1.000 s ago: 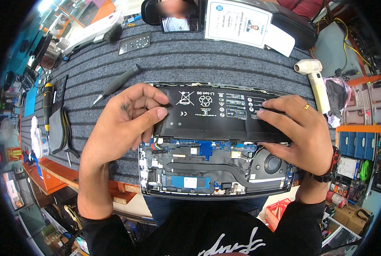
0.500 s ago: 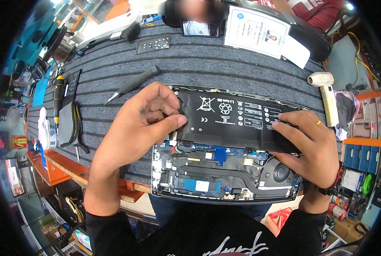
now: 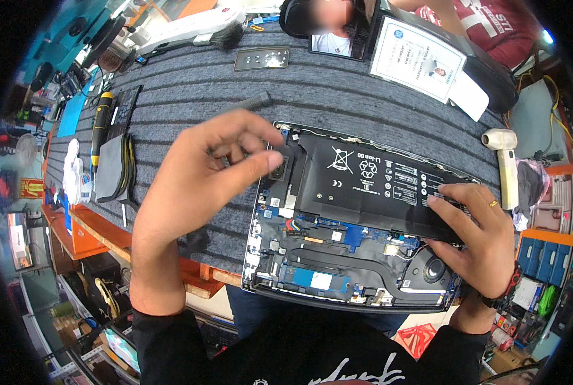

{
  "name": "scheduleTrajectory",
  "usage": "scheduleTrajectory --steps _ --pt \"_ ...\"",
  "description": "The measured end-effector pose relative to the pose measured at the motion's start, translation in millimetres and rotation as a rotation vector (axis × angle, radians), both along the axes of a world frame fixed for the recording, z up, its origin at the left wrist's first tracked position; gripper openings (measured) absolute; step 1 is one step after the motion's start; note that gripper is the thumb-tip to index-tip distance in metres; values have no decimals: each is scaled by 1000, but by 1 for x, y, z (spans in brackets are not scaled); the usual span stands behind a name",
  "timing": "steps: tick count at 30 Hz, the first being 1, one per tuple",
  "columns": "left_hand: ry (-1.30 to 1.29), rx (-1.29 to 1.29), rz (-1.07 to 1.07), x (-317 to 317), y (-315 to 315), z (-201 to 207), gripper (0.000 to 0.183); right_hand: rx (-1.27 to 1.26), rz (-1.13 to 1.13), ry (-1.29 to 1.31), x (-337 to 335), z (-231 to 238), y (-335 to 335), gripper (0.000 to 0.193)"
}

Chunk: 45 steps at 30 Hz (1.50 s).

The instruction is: The person cleans a laptop battery with a cloth, places it into the open laptop chassis, secures it with a screwdriver, reconnects the battery cable, and closes the laptop.

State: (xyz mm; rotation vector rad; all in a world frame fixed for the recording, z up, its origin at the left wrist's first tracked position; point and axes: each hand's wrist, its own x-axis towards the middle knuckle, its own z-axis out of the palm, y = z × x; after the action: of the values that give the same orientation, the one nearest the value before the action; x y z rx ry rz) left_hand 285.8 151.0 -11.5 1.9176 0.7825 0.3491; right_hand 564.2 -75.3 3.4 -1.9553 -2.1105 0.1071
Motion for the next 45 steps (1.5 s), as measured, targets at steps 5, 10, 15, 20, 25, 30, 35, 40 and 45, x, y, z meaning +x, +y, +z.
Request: scheduleTrajectory --steps 5,10,15,20,25,30,35,40,45 --pt "66 177 -174 -1 -2 5 22 38 23 -23 0 2 1 57" --pt "-2 208 -148 -5 0 1 24 72 10 27 6 3 -1 54" --pt "24 266 -108 -7 3 3 24 76 9 33 6 3 -3 55" --pt "32 321 -181 -7 4 5 22 30 -1 -21 -2 2 -1 57" --pt "71 278 -159 -5 -1 8 25 3 4 -53 -4 0 3 58" --pt "57 175 -228 -1 -7 4 28 6 -8 -72 -6 2 2 56" --pt "14 123 -231 4 -10 1 30 -41 -27 -40 -2 3 -3 60" --pt "7 126 -235 5 -12 -1 31 -16 -6 -58 -2 4 -1 55" --pt "1 103 -226 5 -12 -5 31 -39 -9 -49 -2 2 -1 59"
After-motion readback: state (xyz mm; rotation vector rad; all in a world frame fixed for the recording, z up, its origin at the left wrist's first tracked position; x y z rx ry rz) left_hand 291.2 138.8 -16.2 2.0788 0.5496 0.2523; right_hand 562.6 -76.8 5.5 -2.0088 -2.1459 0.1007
